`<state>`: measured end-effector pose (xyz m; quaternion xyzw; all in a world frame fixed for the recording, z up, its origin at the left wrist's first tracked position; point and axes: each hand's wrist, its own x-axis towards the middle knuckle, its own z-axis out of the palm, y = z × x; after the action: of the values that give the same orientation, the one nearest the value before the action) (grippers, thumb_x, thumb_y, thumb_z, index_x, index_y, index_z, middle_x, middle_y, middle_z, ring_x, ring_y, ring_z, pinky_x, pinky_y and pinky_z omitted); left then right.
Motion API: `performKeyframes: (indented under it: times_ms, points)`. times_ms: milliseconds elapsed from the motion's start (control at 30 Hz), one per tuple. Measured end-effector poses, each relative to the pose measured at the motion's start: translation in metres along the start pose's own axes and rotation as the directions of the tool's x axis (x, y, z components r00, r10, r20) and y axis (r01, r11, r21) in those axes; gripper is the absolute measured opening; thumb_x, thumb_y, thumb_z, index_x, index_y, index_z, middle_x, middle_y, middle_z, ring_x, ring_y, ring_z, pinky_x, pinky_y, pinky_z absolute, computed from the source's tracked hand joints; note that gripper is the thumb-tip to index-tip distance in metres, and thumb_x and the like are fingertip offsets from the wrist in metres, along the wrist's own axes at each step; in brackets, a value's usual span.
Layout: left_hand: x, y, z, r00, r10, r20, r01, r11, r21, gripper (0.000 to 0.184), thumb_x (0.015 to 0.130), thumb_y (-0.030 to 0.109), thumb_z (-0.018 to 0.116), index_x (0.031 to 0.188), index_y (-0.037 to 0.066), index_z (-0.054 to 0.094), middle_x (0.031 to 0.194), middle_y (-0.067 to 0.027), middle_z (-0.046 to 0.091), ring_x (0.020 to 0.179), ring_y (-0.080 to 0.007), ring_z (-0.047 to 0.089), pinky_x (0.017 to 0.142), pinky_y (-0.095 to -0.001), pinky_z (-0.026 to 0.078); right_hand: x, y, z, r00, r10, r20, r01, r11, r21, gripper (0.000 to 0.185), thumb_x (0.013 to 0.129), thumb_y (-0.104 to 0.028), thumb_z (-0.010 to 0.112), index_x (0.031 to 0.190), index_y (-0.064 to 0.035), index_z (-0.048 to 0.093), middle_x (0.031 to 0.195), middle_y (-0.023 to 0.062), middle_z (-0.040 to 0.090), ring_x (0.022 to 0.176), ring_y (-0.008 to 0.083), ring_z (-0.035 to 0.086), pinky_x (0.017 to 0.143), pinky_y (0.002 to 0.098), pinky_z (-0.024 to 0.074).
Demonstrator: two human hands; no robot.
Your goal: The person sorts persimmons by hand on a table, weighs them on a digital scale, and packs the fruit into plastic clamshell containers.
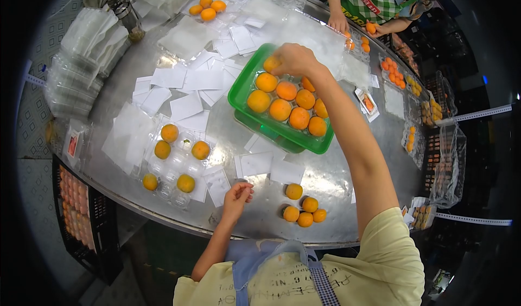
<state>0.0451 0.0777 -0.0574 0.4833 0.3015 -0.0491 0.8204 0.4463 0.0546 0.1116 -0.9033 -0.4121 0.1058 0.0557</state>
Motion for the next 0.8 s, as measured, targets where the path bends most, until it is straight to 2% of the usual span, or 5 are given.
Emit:
performKeyframes:
  times_ms: [133, 267, 300, 500, 800]
  points:
    - [-0.002, 0.006, 0.000, 1.000, 0.005, -0.020, -0.004, 1.000, 0.025, 0.016, 0.093, 0.015, 0.056, 0.103, 0.004, 0.061, 0.088, -0.0033, 0.063, 0.071, -0.0097, 0.057, 0.065, -0.0235, 0.048, -0.015, 0.005, -0.003, 0.963, 0.052, -0.263, 0.016, 0.969, 0.247, 0.044, 0.069, -0.034, 0.072, 0.100, -0.0030, 0.067, 0.089, 0.0155, 0.067, 0.081, 0.0270, 0.064, 0.071, 0.0343, 0.0512]
    - [-0.003, 0.004, -0.003, 0.999, 0.042, -0.023, -0.042, 0.999, 0.002, 0.016, 0.093, 0.015, 0.056, 0.103, 0.004, 0.061, 0.088, -0.0041, 0.064, 0.072, -0.0097, 0.057, 0.065, -0.0236, 0.048, -0.088, 0.030, -0.008, 0.972, 0.205, -0.117, 0.082, 0.172, 0.982, 0.055, 0.076, -0.036, 0.069, 0.117, -0.0013, 0.057, 0.099, 0.0108, 0.064, 0.085, 0.0200, 0.062, 0.066, 0.0285, 0.0515]
    - [-0.005, 0.005, -0.003, 0.999, 0.036, -0.022, -0.036, 0.999, 0.012, 0.016, 0.093, 0.015, 0.056, 0.103, 0.004, 0.061, 0.088, -0.0040, 0.064, 0.072, -0.0097, 0.057, 0.065, -0.0236, 0.048, -0.115, 0.039, 0.005, 0.974, 0.168, -0.151, 0.171, -0.108, 0.979, 0.061, 0.078, -0.035, 0.069, 0.125, 0.0005, 0.051, 0.104, 0.0071, 0.062, 0.090, 0.0188, 0.061, 0.068, 0.0275, 0.0521]
    - [-0.017, 0.013, 0.010, 1.000, 0.011, 0.015, -0.012, 0.994, 0.104, 0.016, 0.092, 0.016, 0.056, 0.102, 0.004, 0.061, 0.086, -0.0031, 0.063, 0.071, -0.0095, 0.057, 0.065, -0.0234, 0.048, -0.292, 0.065, 0.109, 0.915, 0.400, -0.046, 0.280, -0.551, 0.786, 0.060, 0.086, -0.039, 0.057, 0.139, -0.0179, 0.039, 0.124, 0.0105, 0.054, 0.098, 0.0222, 0.058, 0.074, 0.0357, 0.0552]
    - [-0.039, 0.004, 0.052, 0.996, -0.034, 0.088, 0.011, 0.968, 0.250, 0.019, 0.092, 0.018, 0.058, 0.103, 0.003, 0.061, 0.086, -0.0043, 0.062, 0.069, -0.0104, 0.056, 0.064, -0.0237, 0.048, -0.506, 0.067, 0.190, 0.550, 0.787, 0.278, 0.631, -0.610, 0.479, 0.036, 0.092, -0.031, 0.055, 0.121, -0.0094, 0.051, 0.113, 0.0108, 0.057, 0.100, 0.0272, 0.057, 0.084, 0.0393, 0.0523]
